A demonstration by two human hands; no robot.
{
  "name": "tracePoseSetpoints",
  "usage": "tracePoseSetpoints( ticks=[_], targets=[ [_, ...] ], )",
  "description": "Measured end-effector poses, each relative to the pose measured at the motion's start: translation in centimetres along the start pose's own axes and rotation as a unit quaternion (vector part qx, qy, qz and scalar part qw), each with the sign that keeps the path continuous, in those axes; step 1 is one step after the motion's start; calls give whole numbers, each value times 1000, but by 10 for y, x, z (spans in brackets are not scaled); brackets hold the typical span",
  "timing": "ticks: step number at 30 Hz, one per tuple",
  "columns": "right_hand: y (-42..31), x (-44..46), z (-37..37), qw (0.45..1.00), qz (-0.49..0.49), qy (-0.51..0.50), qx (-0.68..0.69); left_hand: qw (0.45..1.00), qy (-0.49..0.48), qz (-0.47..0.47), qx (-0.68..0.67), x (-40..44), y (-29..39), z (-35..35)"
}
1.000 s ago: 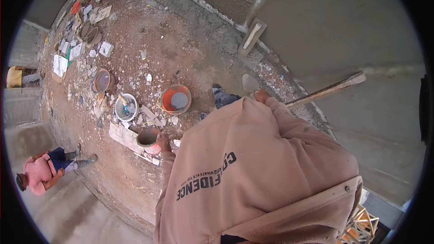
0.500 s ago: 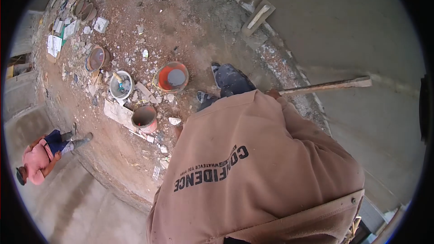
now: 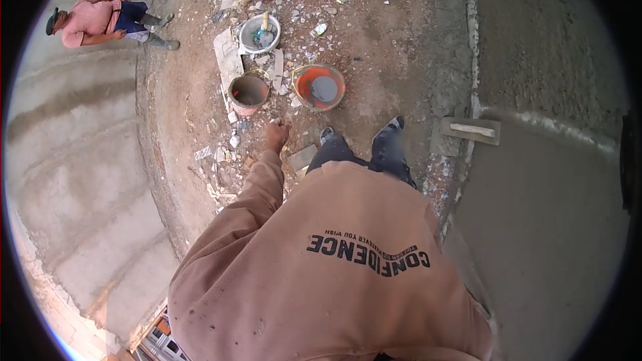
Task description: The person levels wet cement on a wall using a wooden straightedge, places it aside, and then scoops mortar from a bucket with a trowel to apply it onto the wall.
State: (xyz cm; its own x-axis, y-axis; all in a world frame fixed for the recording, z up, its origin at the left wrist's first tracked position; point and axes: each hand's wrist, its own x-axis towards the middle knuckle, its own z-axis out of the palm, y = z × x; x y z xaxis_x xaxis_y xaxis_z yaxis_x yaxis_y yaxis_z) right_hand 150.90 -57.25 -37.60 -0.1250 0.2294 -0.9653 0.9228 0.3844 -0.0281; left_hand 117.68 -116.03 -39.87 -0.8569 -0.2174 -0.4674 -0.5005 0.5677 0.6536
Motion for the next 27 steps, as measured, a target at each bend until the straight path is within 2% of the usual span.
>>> tracePoseSetpoints(
  ticks=[1, 2, 3, 5, 8, 11, 13, 15, 16, 17, 20, 23, 24, 27],
  targets=[
    [-2, 14, -21, 1000, 9, 4, 14, 997, -40, -52, -32, -3, 16, 9],
    [-5, 28, -43, 999, 22, 11, 37, 999, -52, 1, 12, -11, 34, 16],
    [-8, 44, -64, 997, 38, 21, 58, 999, -41, -2, 21, -31, 78, 15],
    [-12, 79, -109, 992, 48, 75, 89, 995, -32, -18, -88, -42, 92, 27],
    [15, 176, -161, 951, -40, 306, 26, 999, -35, -3, 27, -40, 86, 16],
    [-138, 35, -194, 954, 2, 266, 137, 997, 28, -57, 54, -24, 26, 0],
    [-200, -17, -187, 952, 3, 266, 152, 993, 38, -92, -63, -13, 8, -20],
    [-224, -27, -166, 955, -22, 265, 132, 990, 82, -112, -37, 5, -41, -35],
    [-235, -26, -146, 959, -29, 248, 134, 989, 84, -118, -36, 1, -13, -58],
    [-244, -22, -124, 963, -38, 229, 139, 974, 96, -141, -151, 24, -78, -51],
    [-236, 33, -44, 965, -96, 244, -22, 930, 175, -199, -255, 74, -156, -57],
    [-337, -15, 59, 986, -88, 110, -89, 931, 179, -279, -150, 134, -242, -61],
    [-366, -16, 94, 993, -87, 62, -58, 916, 181, -285, -217, 157, -273, -63],
    [-416, -10, 179, 996, -63, -65, 19, 894, 150, -398, -143, 231, -296, -82]
  ],
)
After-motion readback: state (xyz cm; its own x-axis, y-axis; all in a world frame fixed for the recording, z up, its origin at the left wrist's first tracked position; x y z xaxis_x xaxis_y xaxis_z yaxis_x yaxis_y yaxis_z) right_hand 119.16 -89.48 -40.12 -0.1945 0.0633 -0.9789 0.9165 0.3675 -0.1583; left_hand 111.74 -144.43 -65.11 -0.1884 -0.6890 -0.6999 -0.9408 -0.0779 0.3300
